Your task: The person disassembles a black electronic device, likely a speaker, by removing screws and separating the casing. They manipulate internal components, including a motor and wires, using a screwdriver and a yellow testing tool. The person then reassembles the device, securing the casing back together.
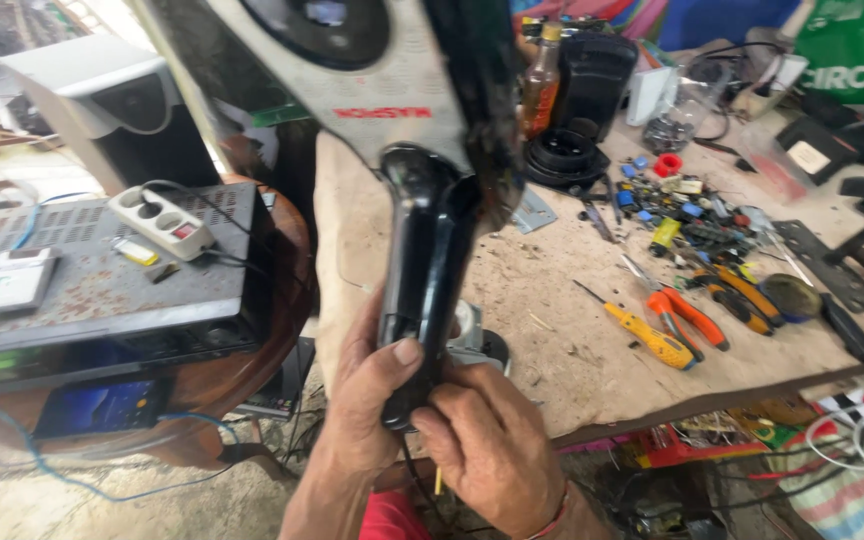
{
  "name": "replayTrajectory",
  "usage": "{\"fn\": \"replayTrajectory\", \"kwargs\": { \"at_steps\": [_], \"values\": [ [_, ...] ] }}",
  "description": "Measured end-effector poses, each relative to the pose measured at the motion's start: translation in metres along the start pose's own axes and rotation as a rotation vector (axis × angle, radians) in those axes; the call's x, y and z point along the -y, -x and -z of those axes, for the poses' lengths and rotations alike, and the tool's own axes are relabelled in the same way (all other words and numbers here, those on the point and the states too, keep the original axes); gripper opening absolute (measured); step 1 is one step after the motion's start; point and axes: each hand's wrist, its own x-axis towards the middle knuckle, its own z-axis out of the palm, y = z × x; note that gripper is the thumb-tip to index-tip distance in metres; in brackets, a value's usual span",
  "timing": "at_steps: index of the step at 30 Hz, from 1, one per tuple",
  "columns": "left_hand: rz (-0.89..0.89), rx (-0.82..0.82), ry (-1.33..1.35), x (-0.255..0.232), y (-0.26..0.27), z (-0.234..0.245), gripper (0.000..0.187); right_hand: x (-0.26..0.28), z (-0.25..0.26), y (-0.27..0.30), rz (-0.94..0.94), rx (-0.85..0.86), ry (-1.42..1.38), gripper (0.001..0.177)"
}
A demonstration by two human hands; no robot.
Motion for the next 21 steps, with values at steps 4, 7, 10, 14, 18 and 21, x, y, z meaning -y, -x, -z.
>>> {"fn": "replayTrajectory", "kwargs": {
  "at_steps": [4,7,10,14,18,21],
  "values": [
    [0.029,-0.012,0.022,0.000,0.003,0.000,0.076,-0.004,-0.003,0.004,-0.028,-0.022,0.009,0.021],
    [0.024,-0.001,-0.059,-0.007,0.001,-0.001,0.083,-0.007,-0.004,0.007,-0.055,-0.015,-0.029,0.023],
    [0.007,0.044,-0.111,-0.016,0.001,-0.006,0.086,-0.014,-0.004,0.015,-0.099,0.012,-0.056,0.027],
    [-0.009,0.086,-0.106,-0.017,0.000,-0.009,0.086,-0.019,0.002,0.023,-0.209,0.113,-0.084,0.047],
    [-0.022,0.071,-0.198,-0.019,0.000,-0.010,0.084,-0.024,0.001,0.026,-0.163,0.072,-0.094,0.033],
    [-0.051,0.079,-0.252,-0.019,0.000,-0.009,0.083,-0.021,0.006,0.021,-0.142,0.078,-0.095,0.034]
  ]
}}
